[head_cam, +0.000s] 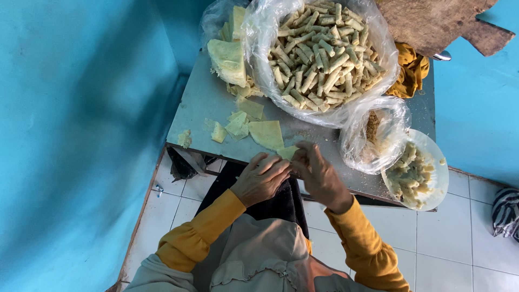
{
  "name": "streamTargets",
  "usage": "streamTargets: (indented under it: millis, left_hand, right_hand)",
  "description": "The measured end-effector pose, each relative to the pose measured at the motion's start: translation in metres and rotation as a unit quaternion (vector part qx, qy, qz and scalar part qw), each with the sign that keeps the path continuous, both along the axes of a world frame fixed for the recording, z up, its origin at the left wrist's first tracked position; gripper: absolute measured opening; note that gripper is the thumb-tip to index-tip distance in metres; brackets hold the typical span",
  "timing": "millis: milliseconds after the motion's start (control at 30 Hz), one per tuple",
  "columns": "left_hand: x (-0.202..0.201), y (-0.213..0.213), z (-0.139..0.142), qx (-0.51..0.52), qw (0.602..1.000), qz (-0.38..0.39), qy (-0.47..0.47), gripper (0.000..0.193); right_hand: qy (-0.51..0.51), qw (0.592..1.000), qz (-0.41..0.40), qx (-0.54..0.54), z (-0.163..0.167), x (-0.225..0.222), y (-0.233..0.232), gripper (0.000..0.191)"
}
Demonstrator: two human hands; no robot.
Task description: The person sits at a small table and shapes flat pieces of dough by hand, pinching and rolling them into small elongated pieces. They dip the shaped pieces into a brown powder in a plastic-lined bowl and place the finished pieces onto a plate, repeating the cycle while a large bag of already shaped pieces sits on the table.
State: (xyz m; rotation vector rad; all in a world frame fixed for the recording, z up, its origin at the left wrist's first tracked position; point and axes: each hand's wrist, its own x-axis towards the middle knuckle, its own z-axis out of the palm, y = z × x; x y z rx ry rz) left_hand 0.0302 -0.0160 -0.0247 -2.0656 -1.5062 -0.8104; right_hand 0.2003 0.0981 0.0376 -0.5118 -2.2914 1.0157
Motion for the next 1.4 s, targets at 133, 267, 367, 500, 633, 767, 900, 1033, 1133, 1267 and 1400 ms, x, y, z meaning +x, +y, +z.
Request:
streamTargets:
  millis: [133,267,367,500,633,767,900,1033,1133,1267,1400]
  left_hand:
    - [0.0,0.001,-0.008,-0.002,1.0,0.004,-0.02,0.026]
    - [-0.001,0.0,-0.011,0.005,1.0,0.005,0.012,0.027]
    - [-0.002,0.0,-0.009,0.0,1.0,-0.001,0.029,0.028]
    - [-0.003,0.002,-0.003,-0.019,0.999,-0.003,0.032,0.033]
    - [-0.003,0.002,0.006,-0.061,0.998,-0.01,0.034,0.028]
    - [0.003,0.002,0.018,-0.074,0.994,-0.031,-0.07,0.029]
    - [0.015,0.012,0.033,-0.096,0.982,-0.01,-0.165,0.022]
    - [0.026,0.023,0.041,-0.126,0.968,0.053,-0.21,0.023]
    - [0.027,0.024,0.04,-0.133,0.969,0.069,-0.195,0.017]
    - [0.018,0.02,0.035,-0.114,0.954,0.041,-0.274,0.011]
    - [0.012,0.015,0.031,-0.101,0.871,0.012,-0.481,0.016]
  right_hand:
    - [0.042,0.984,-0.025,0.171,-0.012,-0.001,0.007,0.022]
    - [0.082,0.994,-0.029,0.06,0.0,0.003,0.056,0.033]
    - [0.092,0.989,-0.061,0.095,0.024,0.007,0.087,0.036]
    - [0.11,0.987,-0.114,-0.034,0.062,0.015,0.09,0.044]
    - [0.1,0.984,-0.145,-0.016,0.081,0.012,0.083,0.044]
    - [0.103,0.981,-0.161,-0.019,0.083,0.019,0.089,0.034]
    - [-0.002,0.985,-0.117,0.13,0.067,0.02,0.087,0.023]
    - [-0.092,0.988,-0.077,0.093,0.036,-0.002,0.059,0.01]
    - [-0.033,0.955,-0.045,0.291,0.022,-0.012,0.04,0.034]
    - [-0.043,0.972,-0.031,0.228,0.019,-0.017,0.044,0.032]
    - [-0.037,0.995,-0.078,-0.041,0.018,-0.002,0.049,0.03]
